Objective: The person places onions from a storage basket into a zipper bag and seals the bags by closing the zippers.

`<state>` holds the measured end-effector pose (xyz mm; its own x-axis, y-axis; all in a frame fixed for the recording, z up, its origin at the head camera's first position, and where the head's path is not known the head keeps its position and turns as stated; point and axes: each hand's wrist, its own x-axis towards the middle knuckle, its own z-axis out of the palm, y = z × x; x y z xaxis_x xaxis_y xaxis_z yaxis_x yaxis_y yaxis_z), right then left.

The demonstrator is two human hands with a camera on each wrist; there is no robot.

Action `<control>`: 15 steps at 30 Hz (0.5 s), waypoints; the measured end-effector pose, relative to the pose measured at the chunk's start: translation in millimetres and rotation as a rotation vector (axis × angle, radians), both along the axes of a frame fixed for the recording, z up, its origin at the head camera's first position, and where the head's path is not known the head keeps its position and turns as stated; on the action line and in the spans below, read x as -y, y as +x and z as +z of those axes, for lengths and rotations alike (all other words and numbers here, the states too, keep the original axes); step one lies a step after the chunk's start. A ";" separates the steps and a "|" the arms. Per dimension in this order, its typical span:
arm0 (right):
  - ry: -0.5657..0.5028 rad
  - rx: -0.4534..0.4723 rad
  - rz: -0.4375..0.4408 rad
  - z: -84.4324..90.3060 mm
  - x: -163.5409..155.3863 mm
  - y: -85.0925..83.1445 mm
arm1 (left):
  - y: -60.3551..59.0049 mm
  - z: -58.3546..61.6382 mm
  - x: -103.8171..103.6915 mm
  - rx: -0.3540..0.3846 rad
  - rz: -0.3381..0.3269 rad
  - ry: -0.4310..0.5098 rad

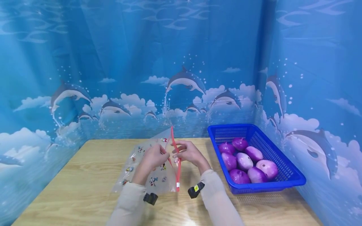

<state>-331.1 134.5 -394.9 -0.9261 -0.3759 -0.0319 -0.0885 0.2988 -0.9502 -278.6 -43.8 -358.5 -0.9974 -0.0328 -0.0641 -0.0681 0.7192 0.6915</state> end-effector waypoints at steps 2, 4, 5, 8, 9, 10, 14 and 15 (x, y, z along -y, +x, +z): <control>-0.004 -0.004 0.005 0.0 -0.4 0.3 | -0.1 2.0 5.5 -0.012 -0.011 0.004; -0.003 -0.012 0.010 0.0 -1.0 0.6 | 0.1 4.5 11.1 -0.027 -0.015 0.045; -0.001 -0.018 0.013 0.0 -1.2 0.8 | 0.2 5.5 14.0 -0.034 -0.013 0.069; -0.009 -0.024 0.018 0.1 -1.7 1.1 | 0.4 9.7 22.9 -0.057 -0.013 0.155; -0.014 -0.023 0.021 0.2 -2.0 1.2 | 0.3 11.3 25.7 -0.060 -0.012 0.183; -0.019 -0.027 0.025 0.4 -2.0 1.2 | 0.1 12.9 28.9 -0.069 -0.014 0.208; -0.036 -0.025 0.038 0.2 -1.0 1.4 | -2.2 16.8 40.7 -0.083 -0.015 0.282; -0.037 -0.027 0.042 0.2 -0.6 1.7 | -2.8 17.5 43.1 -0.080 -0.011 0.295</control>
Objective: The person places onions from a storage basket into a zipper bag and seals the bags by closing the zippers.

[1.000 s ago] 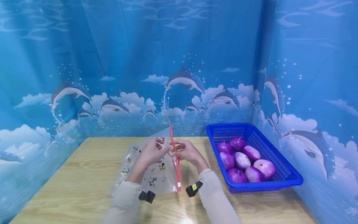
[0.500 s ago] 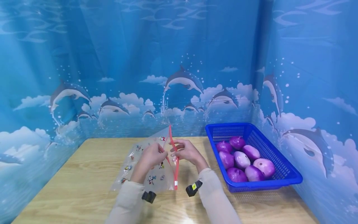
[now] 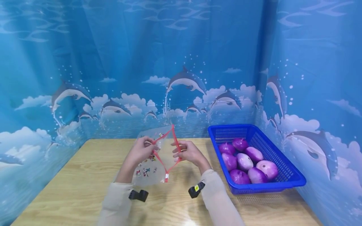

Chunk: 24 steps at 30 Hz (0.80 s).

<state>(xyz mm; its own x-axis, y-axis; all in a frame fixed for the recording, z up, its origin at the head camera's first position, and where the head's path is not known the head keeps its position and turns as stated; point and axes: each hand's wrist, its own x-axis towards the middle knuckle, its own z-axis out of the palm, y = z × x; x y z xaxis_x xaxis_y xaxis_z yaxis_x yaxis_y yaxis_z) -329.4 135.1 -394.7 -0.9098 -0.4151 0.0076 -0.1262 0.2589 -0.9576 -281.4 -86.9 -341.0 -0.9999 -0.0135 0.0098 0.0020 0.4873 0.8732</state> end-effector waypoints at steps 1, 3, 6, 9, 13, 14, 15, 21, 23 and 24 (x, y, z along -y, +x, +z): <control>0.001 -0.005 0.004 0.1 0.7 0.2 | -0.3 0.6 2.2 0.003 0.005 0.006; 0.000 -0.010 0.013 0.1 2.2 0.6 | -0.3 2.0 5.3 0.017 0.019 0.016; 0.005 -0.018 0.023 0.2 3.6 1.2 | 0.5 5.0 6.8 0.048 0.034 0.032; 0.010 -0.016 0.030 0.5 5.1 1.4 | 1.1 5.9 6.1 0.075 0.039 0.063; 0.018 -0.015 0.038 2.0 6.5 2.1 | 0.5 3.5 4.3 0.072 0.017 0.137; 0.019 -0.015 0.041 2.3 6.7 2.3 | 0.4 3.0 4.1 0.071 0.009 0.159; 0.021 -0.015 0.045 2.5 6.8 2.4 | 0.3 2.8 4.2 0.074 0.000 0.178; 0.022 -0.009 0.063 1.7 5.7 2.6 | 1.3 3.0 9.7 0.096 -0.040 0.202; 0.024 -0.005 0.066 1.2 5.2 2.7 | 1.6 2.1 12.5 0.100 -0.059 0.190; 0.027 -0.004 0.070 1.0 4.8 2.7 | 1.7 1.5 13.8 0.101 -0.068 0.186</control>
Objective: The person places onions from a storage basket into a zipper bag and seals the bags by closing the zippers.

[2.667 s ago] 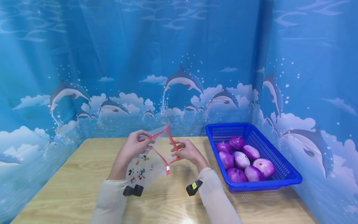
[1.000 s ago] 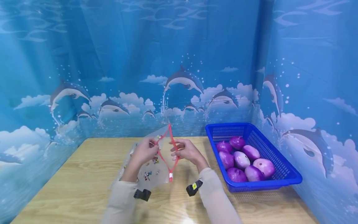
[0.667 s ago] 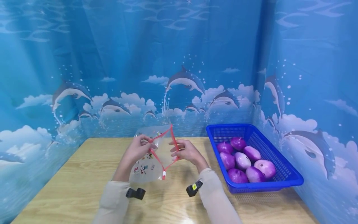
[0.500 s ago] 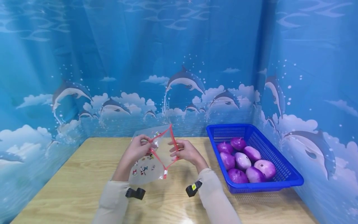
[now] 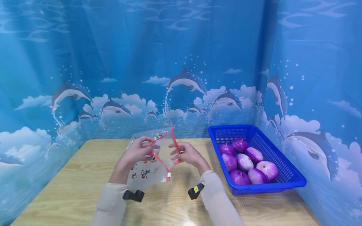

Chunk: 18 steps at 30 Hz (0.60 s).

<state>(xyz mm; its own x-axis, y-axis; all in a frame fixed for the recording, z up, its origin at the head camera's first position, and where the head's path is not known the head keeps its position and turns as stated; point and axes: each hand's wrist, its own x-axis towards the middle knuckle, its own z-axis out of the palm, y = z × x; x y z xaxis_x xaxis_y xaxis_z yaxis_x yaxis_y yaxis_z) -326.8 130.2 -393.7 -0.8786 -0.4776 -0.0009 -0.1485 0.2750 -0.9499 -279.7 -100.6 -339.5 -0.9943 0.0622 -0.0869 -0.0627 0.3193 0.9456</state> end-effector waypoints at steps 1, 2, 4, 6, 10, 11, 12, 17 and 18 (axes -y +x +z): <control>0.004 0.001 0.004 -0.3 -0.2 -0.1 | 0.0 -0.8 1.7 0.001 -0.005 -0.004; 0.007 0.003 0.009 -0.6 -0.4 -0.3 | 0.1 -1.8 3.2 0.000 -0.011 -0.009; 0.017 0.000 0.019 -1.2 -1.3 -0.6 | 0.5 -2.6 6.3 -0.006 -0.023 -0.013; 0.025 0.001 0.024 -2.2 -2.6 -1.1 | 0.7 -2.6 9.5 -0.005 -0.026 -0.013; 0.026 -0.001 0.023 -5.5 -6.4 -1.4 | 2.6 1.1 17.6 -0.007 -0.021 0.002; 0.024 -0.001 0.022 -6.5 -7.3 -1.4 | 3.1 2.5 19.7 -0.009 -0.017 0.006; 0.023 -0.004 0.022 -7.4 -8.5 -1.2 | 3.8 3.7 21.8 -0.014 -0.016 0.007; 0.016 0.008 0.019 -11.5 -13.0 0.1 | 6.5 7.1 28.0 -0.019 -0.031 -0.020; 0.017 0.012 0.019 -12.2 -13.7 0.4 | 6.8 7.0 28.4 -0.016 -0.039 -0.029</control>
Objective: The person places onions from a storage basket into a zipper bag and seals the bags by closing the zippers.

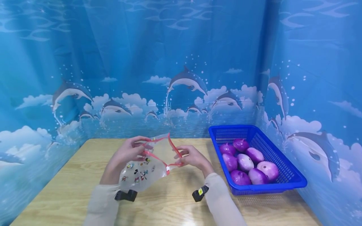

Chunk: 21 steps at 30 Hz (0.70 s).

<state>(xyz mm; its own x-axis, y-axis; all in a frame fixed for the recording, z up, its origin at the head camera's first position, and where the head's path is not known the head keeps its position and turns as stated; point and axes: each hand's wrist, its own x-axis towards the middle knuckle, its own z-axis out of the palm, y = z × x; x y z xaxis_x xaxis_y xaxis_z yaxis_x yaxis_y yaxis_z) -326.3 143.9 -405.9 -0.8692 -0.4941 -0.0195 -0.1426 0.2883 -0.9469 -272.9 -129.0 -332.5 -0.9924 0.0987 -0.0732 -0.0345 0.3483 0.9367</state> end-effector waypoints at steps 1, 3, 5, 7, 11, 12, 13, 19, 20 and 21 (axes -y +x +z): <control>-0.003 0.004 0.002 -0.8 -0.5 0.3 | 0.8 0.1 -0.1 0.005 -0.003 -0.008; -0.004 0.011 0.002 -2.2 -1.6 1.1 | 1.5 -0.9 -0.3 0.008 -0.017 -0.020; -0.004 0.015 0.003 -3.5 -2.6 1.7 | 2.2 -2.0 -0.7 0.014 -0.032 -0.013; 0.002 0.015 -0.002 -4.6 -3.5 2.4 | 2.8 -3.2 -1.2 0.014 -0.053 0.005; 0.013 0.012 -0.003 -7.1 -4.6 3.5 | 2.7 -6.0 -1.9 0.014 -0.120 0.047; 0.015 0.010 -0.001 -7.7 -4.7 3.7 | 2.4 -6.6 -2.0 0.012 -0.133 0.052; 0.011 0.012 0.001 -8.2 -4.7 3.9 | 2.0 -7.3 -2.1 0.012 -0.143 0.057; -0.010 0.013 0.008 -9.2 -5.7 5.0 | -1.1 -10.4 -1.5 0.010 -0.148 0.068; -0.014 0.011 0.012 -9.2 -5.9 5.2 | -1.7 -10.8 -1.6 0.010 -0.145 0.067; -0.015 0.011 0.014 -9.1 -6.0 5.4 | -2.1 -11.1 -1.7 0.008 -0.143 0.068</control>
<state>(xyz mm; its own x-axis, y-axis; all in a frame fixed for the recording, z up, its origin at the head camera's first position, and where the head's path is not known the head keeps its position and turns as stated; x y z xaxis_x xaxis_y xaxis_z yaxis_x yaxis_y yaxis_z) -320.9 149.9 -414.9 -0.8618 -0.5068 -0.0216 -0.1358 0.2717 -0.9528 -275.0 -127.3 -343.6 -0.9673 0.2437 -0.0699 0.0030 0.2865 0.9581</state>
